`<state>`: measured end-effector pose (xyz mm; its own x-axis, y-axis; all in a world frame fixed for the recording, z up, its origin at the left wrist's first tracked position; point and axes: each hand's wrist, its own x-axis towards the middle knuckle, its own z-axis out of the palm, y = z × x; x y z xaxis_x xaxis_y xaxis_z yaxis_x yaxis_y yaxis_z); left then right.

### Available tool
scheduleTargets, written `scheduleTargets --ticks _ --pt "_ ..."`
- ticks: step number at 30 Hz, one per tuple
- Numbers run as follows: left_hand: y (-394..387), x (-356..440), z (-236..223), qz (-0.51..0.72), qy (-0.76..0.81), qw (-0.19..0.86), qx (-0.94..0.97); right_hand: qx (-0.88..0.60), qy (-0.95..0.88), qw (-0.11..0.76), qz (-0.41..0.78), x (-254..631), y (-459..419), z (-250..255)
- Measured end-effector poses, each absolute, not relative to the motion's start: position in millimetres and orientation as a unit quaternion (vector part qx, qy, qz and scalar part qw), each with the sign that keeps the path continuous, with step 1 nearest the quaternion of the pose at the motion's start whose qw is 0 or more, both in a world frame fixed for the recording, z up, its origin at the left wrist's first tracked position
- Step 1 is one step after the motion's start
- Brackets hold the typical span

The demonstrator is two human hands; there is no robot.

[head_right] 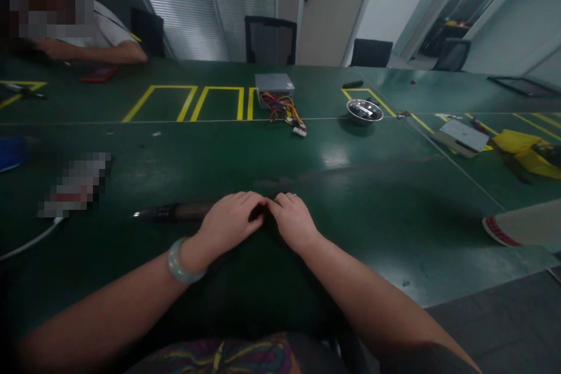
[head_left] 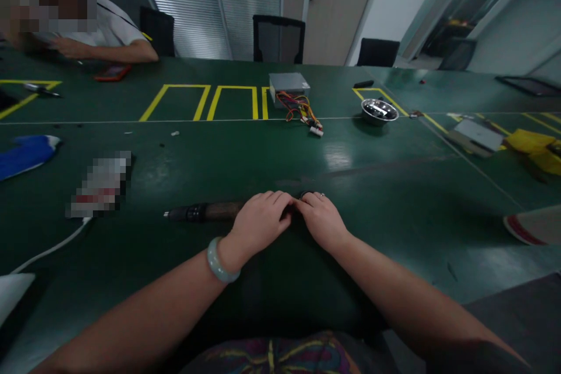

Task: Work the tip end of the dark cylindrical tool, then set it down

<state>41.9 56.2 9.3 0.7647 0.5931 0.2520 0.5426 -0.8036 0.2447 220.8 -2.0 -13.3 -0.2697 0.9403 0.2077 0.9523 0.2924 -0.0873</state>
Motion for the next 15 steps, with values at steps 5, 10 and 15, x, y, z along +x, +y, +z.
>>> scheduleTargets --ticks 5,10,15 --pt "41.2 39.6 19.2 0.224 0.307 0.074 0.922 -0.595 -0.795 0.109 -0.037 221.1 -3.4 -13.3" --pt "32.1 33.3 9.0 0.177 0.118 0.179 0.961 -0.579 -0.806 0.119 -0.021 221.8 -1.4 -17.6" --pt "36.6 32.0 -4.6 0.115 0.053 0.252 0.960 -0.580 -0.809 0.089 -0.029 217.9 1.5 -18.1"
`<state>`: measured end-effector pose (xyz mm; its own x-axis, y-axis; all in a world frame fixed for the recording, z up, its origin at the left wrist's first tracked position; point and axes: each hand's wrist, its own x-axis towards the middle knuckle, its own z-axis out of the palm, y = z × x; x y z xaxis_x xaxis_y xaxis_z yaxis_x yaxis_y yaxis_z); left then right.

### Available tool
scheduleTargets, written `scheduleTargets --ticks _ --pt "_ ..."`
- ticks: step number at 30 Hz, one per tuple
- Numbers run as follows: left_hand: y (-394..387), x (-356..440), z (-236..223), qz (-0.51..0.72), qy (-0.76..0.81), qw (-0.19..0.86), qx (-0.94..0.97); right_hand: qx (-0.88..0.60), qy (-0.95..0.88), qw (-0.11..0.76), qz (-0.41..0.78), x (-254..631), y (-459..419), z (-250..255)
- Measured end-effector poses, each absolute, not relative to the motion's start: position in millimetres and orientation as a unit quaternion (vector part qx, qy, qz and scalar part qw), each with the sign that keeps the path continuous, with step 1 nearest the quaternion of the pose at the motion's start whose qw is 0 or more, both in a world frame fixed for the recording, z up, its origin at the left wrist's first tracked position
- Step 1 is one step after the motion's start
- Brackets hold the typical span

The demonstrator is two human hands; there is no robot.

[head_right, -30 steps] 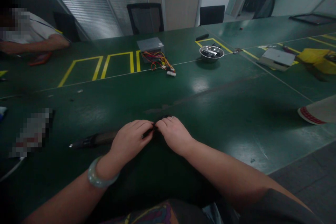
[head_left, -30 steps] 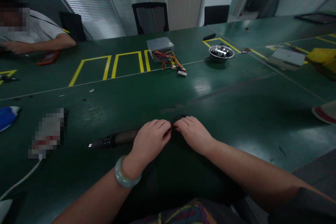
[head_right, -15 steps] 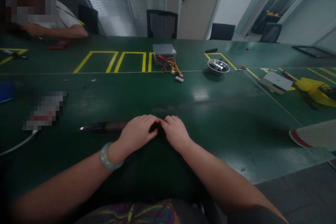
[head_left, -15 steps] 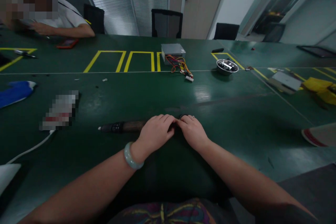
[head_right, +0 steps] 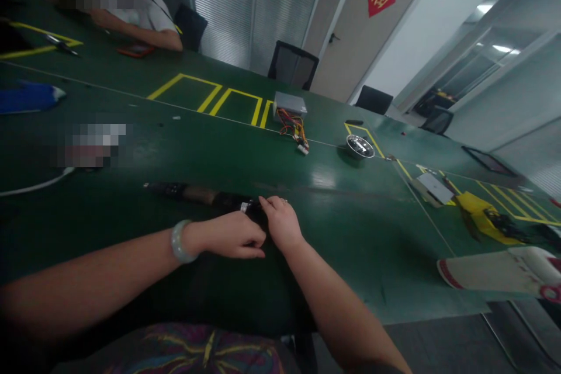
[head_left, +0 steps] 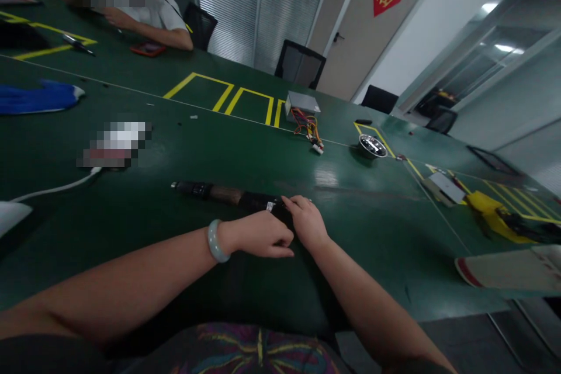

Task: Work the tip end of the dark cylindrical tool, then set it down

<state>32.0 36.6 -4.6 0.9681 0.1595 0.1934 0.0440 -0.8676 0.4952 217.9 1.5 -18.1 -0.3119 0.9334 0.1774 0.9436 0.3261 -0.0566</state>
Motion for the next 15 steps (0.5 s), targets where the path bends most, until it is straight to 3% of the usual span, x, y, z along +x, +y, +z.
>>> scheduleTargets --ticks 7,15 --pt "39.6 26.3 1.7 0.100 0.063 0.285 0.951 -0.584 -0.807 0.064 -0.058 236.6 6.6 -8.8" --pt "43.3 26.2 3.6 0.088 0.060 0.296 0.949 -0.754 -0.648 0.011 -0.112 405.5 -53.3 4.5"
